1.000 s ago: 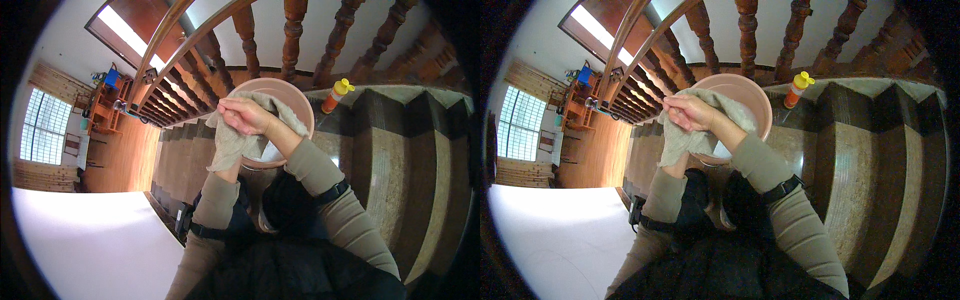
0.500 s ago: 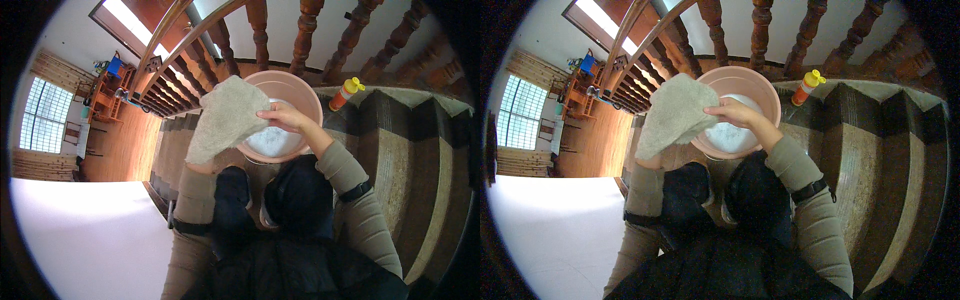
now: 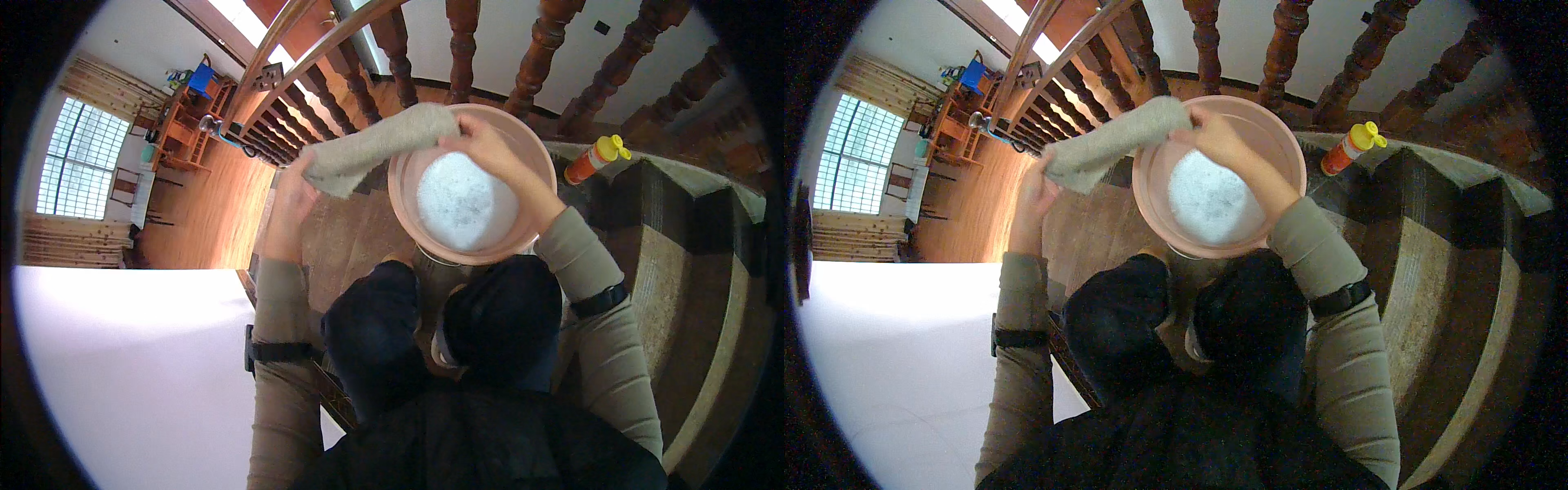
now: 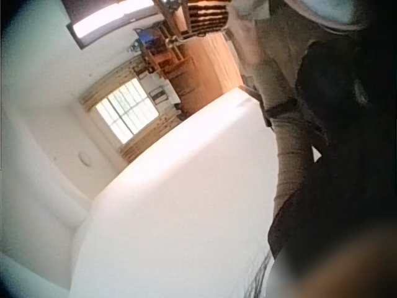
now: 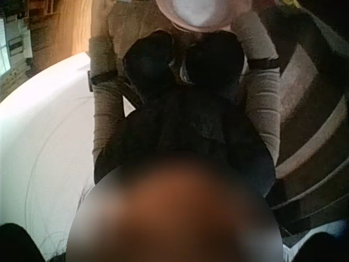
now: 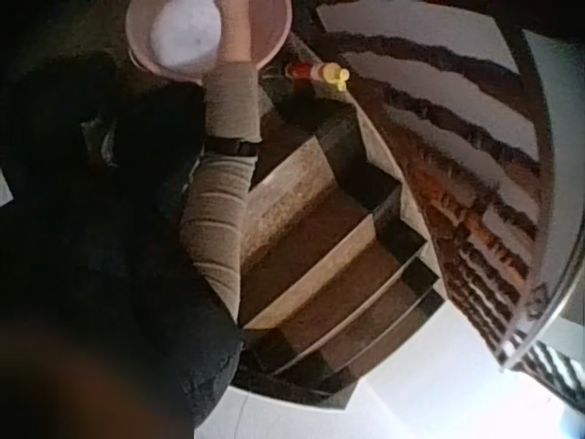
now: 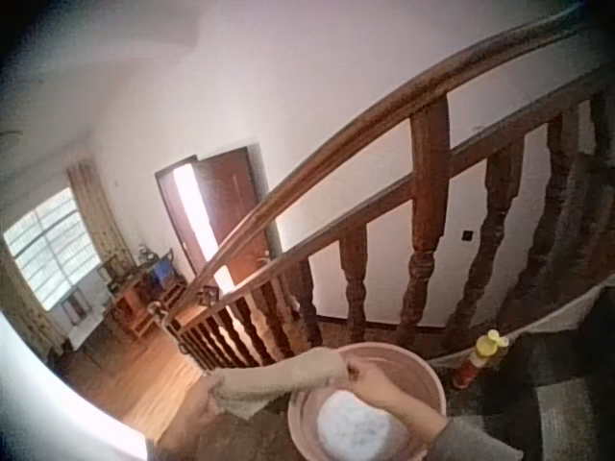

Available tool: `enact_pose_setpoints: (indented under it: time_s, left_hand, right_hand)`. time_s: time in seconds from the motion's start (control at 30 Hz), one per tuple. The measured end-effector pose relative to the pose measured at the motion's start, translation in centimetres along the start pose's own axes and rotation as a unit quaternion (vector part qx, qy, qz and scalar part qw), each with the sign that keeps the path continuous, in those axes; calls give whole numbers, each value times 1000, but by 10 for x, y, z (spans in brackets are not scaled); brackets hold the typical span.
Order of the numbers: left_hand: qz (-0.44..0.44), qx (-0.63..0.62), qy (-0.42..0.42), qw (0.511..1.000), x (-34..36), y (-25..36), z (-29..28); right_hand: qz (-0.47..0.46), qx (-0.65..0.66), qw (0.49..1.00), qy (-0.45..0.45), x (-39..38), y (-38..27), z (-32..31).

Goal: The person wipes the risers and treads of a curved marble staircase with a cloth, repeatedly dipping the cloth into a pink bucket of soapy water and wringing it out. A yellow-capped bottle sits on a step nearby.

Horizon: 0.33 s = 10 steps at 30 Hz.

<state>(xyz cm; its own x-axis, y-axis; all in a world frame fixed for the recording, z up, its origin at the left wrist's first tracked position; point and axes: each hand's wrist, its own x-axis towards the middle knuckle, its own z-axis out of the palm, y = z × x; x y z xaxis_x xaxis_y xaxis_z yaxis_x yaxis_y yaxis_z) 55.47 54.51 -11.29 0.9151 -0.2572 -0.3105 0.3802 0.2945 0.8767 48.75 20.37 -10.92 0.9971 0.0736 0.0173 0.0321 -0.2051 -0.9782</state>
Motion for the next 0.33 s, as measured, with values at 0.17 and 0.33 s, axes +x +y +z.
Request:
enact_pose_setpoints:
  time_s: [0.17, 0.33]
  left_hand:
    - [-163, 463, 56, 870, -27, -76, -46]
    - [-173, 496, -1, 851, -43, -72, -16]
  right_hand:
    - [206, -254, 939, -106, -50, 53, -9]
    - [170, -33, 969, 177, -119, 71, -98]
